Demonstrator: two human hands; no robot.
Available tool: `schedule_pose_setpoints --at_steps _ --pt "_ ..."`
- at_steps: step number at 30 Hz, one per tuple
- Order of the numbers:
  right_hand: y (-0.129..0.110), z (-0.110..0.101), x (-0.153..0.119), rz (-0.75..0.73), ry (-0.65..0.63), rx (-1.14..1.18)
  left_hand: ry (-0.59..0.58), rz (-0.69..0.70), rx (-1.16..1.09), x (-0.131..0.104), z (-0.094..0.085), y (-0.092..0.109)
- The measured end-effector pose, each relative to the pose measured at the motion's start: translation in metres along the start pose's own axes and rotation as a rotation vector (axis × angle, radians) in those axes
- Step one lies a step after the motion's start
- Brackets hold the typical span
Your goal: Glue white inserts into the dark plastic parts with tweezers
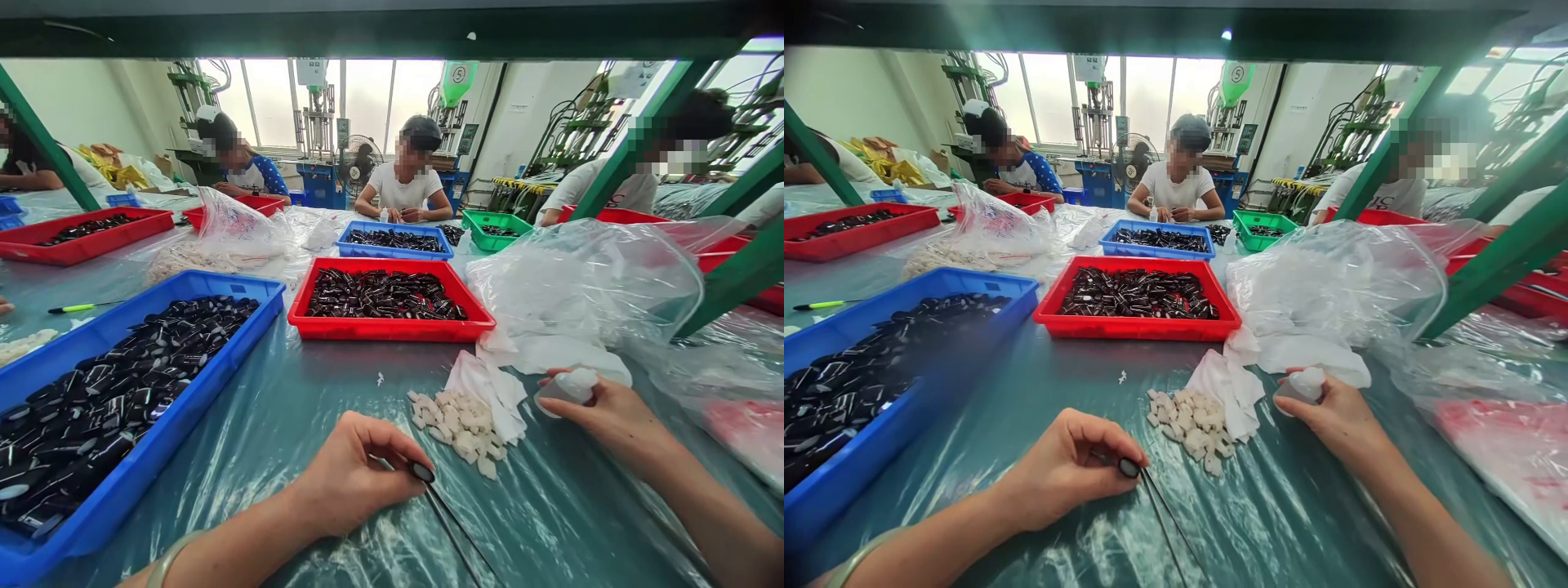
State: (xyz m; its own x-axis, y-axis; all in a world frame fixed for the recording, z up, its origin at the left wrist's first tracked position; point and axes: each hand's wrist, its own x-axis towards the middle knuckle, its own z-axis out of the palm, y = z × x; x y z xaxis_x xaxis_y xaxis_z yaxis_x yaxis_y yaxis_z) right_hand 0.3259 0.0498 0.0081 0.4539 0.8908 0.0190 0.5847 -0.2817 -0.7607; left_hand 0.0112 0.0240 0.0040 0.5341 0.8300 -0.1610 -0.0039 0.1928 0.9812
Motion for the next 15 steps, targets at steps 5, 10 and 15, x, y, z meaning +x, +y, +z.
schedule_pose_setpoints --at_steps 5,10,15 --pt "-0.017 0.007 -0.019 -0.134 0.075 -0.025 -0.136 -0.15 -0.155 -0.002 0.001 0.003" --pt "-0.041 0.018 -0.058 -0.412 0.053 -0.077 -0.27 -0.253 -0.254 -0.004 0.001 0.005" --pt "-0.05 0.035 -0.082 -1.017 0.062 -0.217 -0.314 -0.261 -0.308 -0.005 -0.001 0.004"
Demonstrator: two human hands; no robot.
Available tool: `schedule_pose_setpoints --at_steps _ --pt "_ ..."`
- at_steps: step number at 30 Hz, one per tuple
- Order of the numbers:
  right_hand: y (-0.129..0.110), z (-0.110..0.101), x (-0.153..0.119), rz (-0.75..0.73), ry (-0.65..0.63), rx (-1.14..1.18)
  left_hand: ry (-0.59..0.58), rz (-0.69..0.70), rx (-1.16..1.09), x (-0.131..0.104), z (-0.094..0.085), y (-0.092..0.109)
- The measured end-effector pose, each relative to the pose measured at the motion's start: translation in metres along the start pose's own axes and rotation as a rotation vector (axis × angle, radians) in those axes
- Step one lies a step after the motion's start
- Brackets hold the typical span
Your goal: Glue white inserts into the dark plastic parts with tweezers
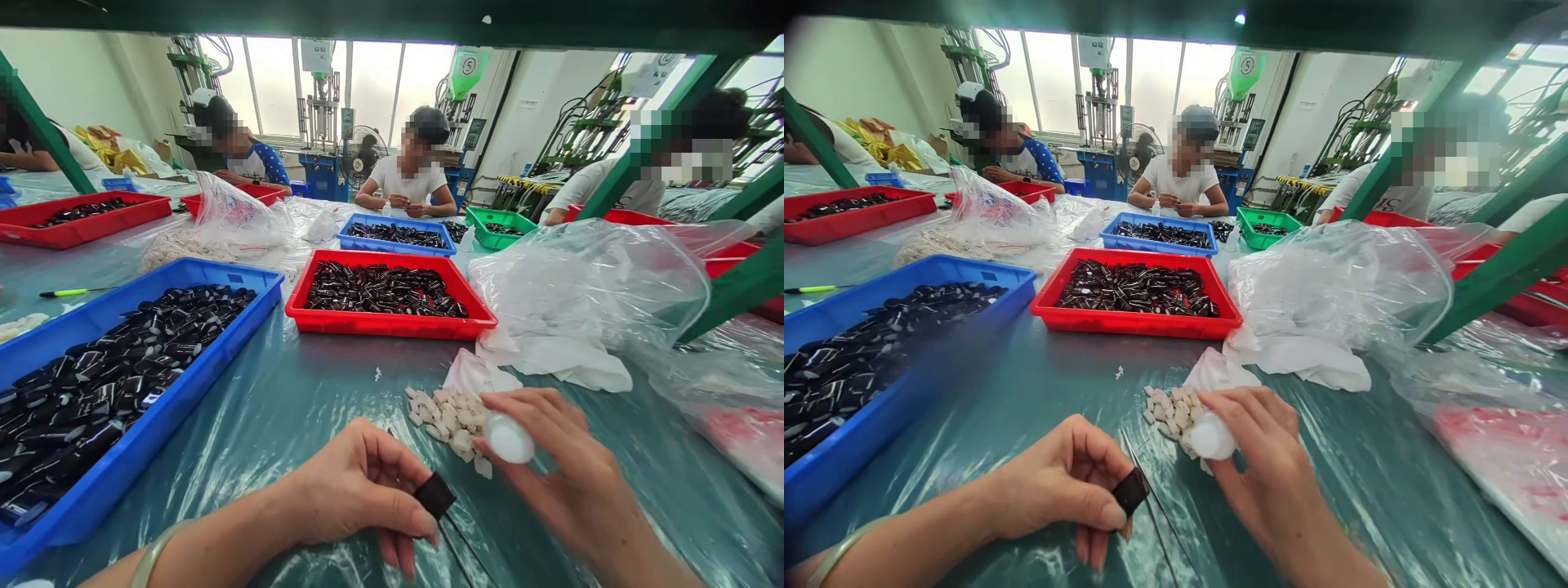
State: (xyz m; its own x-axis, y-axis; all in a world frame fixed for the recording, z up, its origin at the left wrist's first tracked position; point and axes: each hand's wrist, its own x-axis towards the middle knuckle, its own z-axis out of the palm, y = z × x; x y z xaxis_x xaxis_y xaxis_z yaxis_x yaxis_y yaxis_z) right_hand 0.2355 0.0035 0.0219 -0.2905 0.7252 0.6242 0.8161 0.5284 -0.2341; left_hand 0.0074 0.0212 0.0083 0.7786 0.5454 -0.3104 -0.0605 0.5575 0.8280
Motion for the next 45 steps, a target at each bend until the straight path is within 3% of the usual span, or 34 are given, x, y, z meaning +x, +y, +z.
schedule_pose_setpoints --at_steps 3,6,11,28,33,39,45 --pt "-0.011 0.005 -0.001 -0.133 -0.006 -0.091 -0.017 -0.01 -0.008 0.0 0.0 0.001" --pt "-0.017 0.007 -0.003 -0.124 0.013 -0.114 -0.025 -0.023 -0.013 0.0 0.001 0.001" --pt "-0.015 0.004 -0.008 -0.184 -0.068 -0.233 -0.02 -0.032 -0.017 0.0 0.002 -0.001" --pt "-0.024 0.003 -0.017 -0.173 -0.014 -0.359 0.001 -0.087 0.005 0.003 0.005 -0.003" --pt "-0.024 -0.001 -0.016 -0.269 -0.032 -0.444 -0.001 -0.09 0.011 0.004 0.004 -0.003" --pt "-0.023 -0.001 -0.017 -0.262 -0.024 -0.426 0.012 -0.1 0.024 0.004 0.003 -0.004" --pt "-0.013 0.005 -0.011 -0.157 -0.008 -0.313 0.034 -0.058 0.039 0.004 0.002 -0.004"
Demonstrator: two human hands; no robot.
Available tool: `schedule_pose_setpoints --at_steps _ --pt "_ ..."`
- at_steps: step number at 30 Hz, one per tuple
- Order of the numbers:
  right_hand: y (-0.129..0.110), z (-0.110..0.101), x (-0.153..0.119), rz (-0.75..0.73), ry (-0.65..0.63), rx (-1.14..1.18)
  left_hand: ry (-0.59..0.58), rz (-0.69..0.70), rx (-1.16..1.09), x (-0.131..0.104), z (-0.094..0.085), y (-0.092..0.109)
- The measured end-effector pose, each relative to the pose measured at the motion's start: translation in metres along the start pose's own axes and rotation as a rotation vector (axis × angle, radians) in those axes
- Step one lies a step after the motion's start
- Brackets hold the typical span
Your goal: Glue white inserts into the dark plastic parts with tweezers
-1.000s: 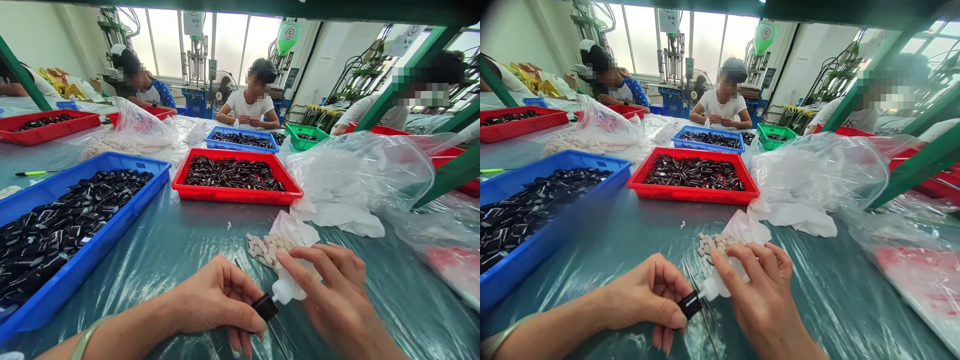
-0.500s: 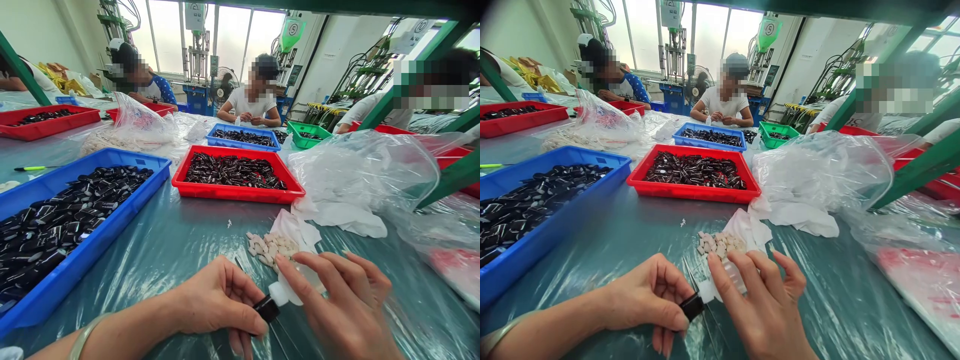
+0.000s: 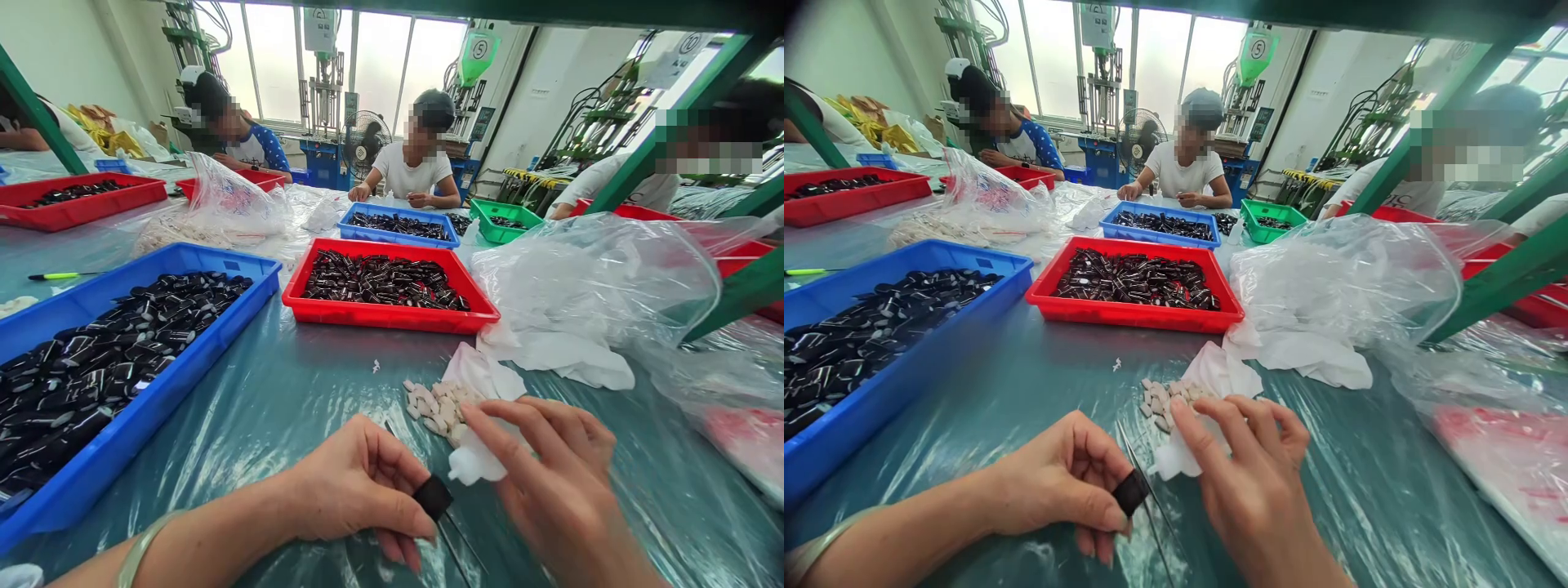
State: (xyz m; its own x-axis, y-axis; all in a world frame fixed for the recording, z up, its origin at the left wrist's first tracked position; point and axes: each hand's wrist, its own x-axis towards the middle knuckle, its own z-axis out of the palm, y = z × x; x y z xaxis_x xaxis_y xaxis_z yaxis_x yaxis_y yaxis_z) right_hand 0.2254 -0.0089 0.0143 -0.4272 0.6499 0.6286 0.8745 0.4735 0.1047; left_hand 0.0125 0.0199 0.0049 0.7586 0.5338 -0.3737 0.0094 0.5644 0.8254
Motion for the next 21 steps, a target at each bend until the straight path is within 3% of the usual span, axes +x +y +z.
schedule_pose_setpoints --at_steps 3,7,9,14,21 --pt "0.017 0.006 0.001 0.152 0.015 0.186 0.059 0.031 0.033 0.0 0.001 0.001" --pt "0.049 0.009 -0.001 0.725 -0.088 0.387 0.131 0.093 0.116 0.0 0.001 0.0" --pt "0.064 0.008 -0.001 0.888 -0.125 0.387 0.143 0.132 0.154 0.0 0.0 -0.001" --pt "0.092 0.01 -0.003 0.997 -0.206 0.378 0.14 0.176 0.197 0.0 0.0 -0.004" --pt "0.108 0.02 -0.012 1.024 -0.257 0.379 0.169 0.134 0.216 -0.001 0.001 0.0"
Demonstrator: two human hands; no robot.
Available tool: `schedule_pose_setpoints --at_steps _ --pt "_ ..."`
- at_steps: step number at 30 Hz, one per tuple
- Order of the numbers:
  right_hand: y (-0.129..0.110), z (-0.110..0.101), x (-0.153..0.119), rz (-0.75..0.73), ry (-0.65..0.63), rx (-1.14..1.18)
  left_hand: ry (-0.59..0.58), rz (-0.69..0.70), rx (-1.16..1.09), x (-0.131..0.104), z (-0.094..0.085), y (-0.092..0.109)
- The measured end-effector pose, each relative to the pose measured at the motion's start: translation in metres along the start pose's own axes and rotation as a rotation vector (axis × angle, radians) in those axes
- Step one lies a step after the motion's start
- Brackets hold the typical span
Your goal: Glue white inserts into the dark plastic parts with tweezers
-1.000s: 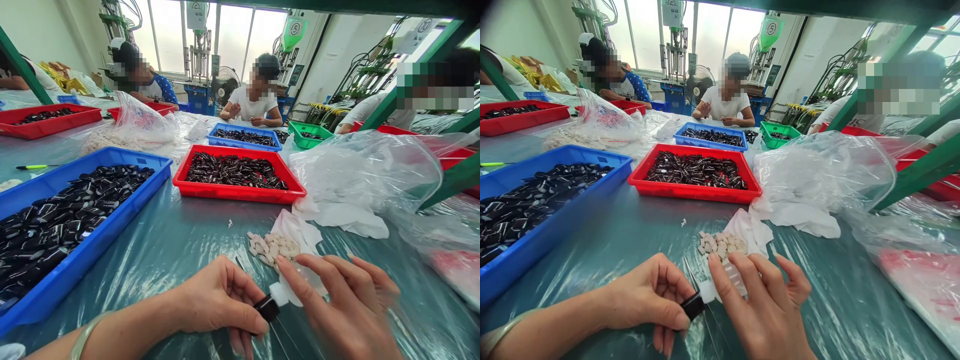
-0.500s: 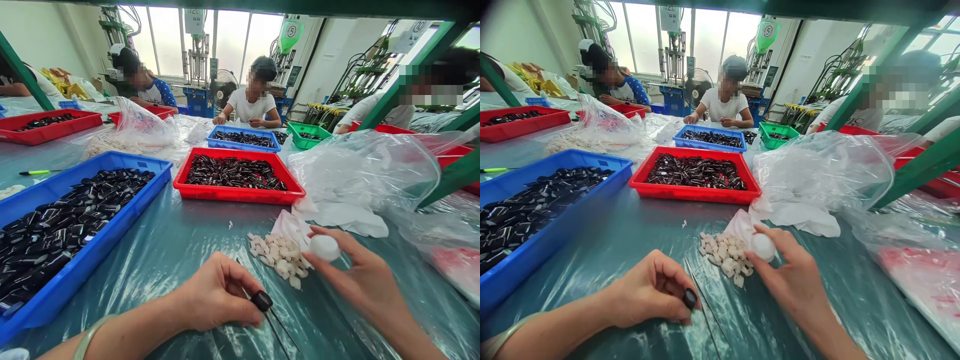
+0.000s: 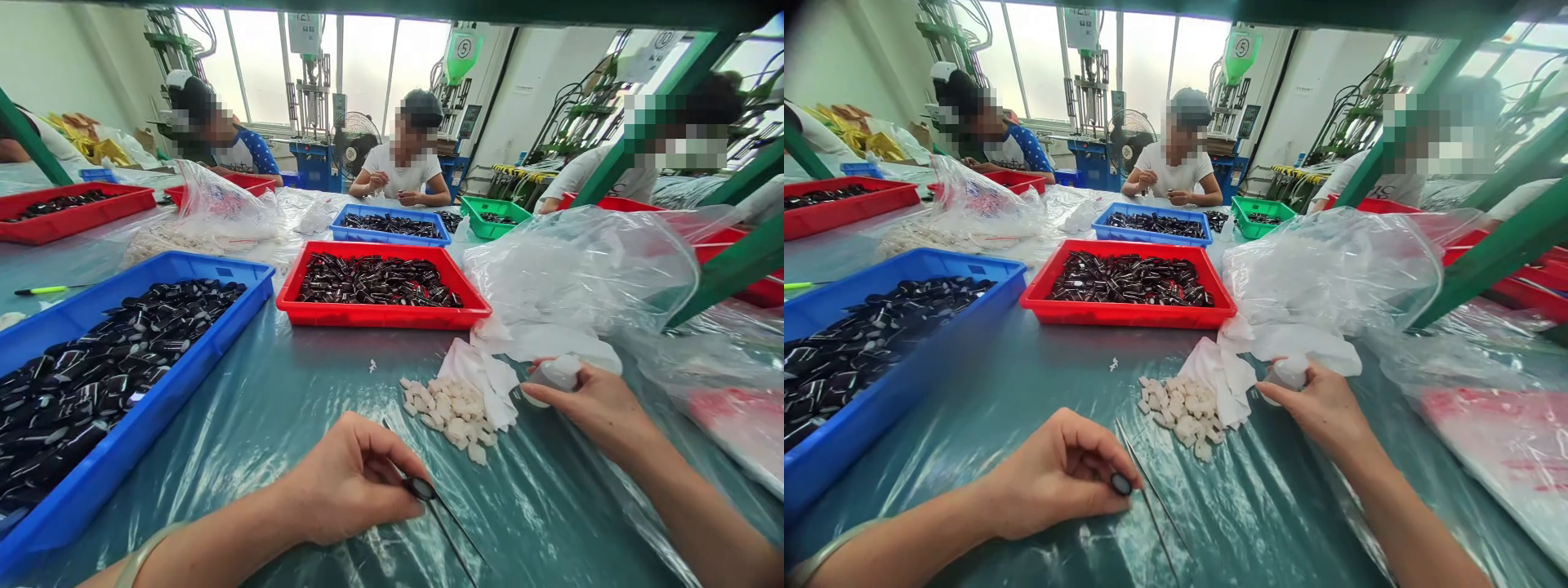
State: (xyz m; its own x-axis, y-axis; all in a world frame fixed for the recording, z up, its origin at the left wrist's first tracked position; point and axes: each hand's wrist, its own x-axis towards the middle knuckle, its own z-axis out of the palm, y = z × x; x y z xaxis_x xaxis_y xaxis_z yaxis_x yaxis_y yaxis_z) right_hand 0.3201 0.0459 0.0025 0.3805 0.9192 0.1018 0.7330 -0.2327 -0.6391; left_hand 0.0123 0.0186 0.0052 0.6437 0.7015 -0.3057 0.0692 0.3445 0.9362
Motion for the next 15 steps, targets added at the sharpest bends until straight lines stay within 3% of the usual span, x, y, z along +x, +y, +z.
schedule_pose_setpoints --at_steps 6,9,11,12,15 --pt "-0.004 -0.01 -0.003 -0.058 0.186 -0.067 0.02 -0.055 -0.027 0.002 -0.001 0.0" --pt "-0.017 -0.011 -0.019 -0.192 0.359 -0.073 0.055 -0.077 0.038 0.003 -0.002 -0.001" --pt "-0.03 -0.007 -0.034 -0.363 0.422 -0.041 0.073 -0.07 0.081 0.004 -0.002 -0.002" --pt "-0.036 -0.003 -0.042 -0.493 0.399 -0.013 0.085 -0.065 0.097 0.004 -0.002 -0.002" --pt "-0.052 0.014 -0.061 -0.728 0.124 0.014 0.114 -0.077 0.091 0.004 -0.001 -0.002"
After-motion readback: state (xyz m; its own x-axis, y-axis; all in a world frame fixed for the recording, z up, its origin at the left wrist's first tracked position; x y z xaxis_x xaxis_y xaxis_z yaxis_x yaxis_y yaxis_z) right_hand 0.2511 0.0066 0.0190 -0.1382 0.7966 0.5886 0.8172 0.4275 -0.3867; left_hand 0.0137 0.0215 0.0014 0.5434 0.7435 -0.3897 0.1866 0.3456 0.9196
